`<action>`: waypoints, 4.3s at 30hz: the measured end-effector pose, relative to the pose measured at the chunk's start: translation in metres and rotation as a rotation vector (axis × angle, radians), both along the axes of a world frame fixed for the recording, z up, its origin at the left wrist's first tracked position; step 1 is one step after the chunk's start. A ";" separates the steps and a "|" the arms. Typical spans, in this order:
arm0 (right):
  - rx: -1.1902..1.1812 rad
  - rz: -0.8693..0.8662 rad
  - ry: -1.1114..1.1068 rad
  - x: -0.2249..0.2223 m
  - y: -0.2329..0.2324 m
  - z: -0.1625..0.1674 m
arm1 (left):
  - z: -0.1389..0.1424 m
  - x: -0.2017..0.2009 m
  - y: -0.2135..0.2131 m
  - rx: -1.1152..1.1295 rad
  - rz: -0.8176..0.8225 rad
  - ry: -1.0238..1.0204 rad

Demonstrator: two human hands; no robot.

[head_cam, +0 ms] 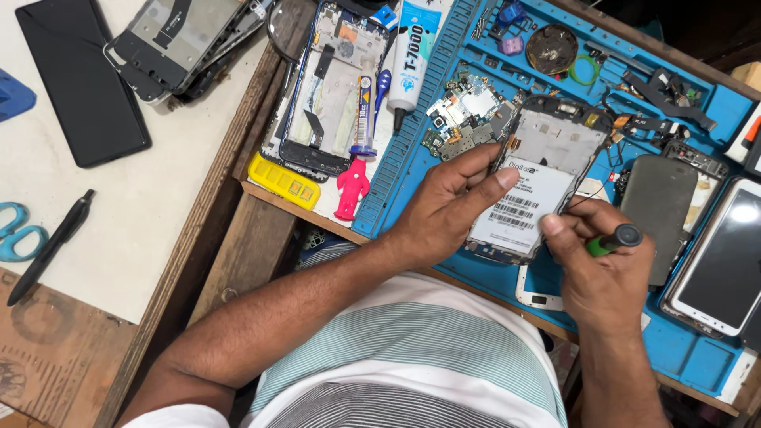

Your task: The person disassembles a smartphone using a screwdriver, removes the battery and motherboard, and then reassembles the device by placing the components back into the casing and securing them with screws.

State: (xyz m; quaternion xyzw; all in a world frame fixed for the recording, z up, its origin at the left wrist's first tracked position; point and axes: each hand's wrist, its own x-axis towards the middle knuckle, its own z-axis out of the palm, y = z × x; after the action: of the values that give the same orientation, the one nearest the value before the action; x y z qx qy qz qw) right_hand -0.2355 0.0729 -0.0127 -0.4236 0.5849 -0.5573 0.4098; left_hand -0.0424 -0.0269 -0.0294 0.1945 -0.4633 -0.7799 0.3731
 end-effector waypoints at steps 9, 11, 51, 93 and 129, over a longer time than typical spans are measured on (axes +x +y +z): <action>-0.113 -0.098 -0.170 -0.009 0.001 -0.004 | 0.001 -0.002 -0.005 -0.063 -0.049 -0.053; -0.127 -0.117 -0.146 -0.011 0.000 -0.002 | 0.003 -0.001 -0.006 -0.034 -0.106 -0.130; -0.137 -0.079 0.127 -0.009 0.002 -0.004 | 0.012 0.003 -0.007 -0.036 -0.047 -0.086; -0.332 -0.332 0.723 -0.022 -0.002 0.021 | 0.018 0.004 0.010 -0.541 -0.048 -0.327; -0.349 -0.026 0.408 -0.073 0.010 0.033 | 0.017 0.004 0.002 -0.231 0.029 -0.307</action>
State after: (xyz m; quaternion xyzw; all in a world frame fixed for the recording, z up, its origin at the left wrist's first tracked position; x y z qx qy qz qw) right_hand -0.3083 0.0833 0.0207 -0.5838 0.5558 -0.5581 0.1970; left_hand -0.0386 -0.0250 -0.0119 0.2739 -0.5984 -0.6773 0.3288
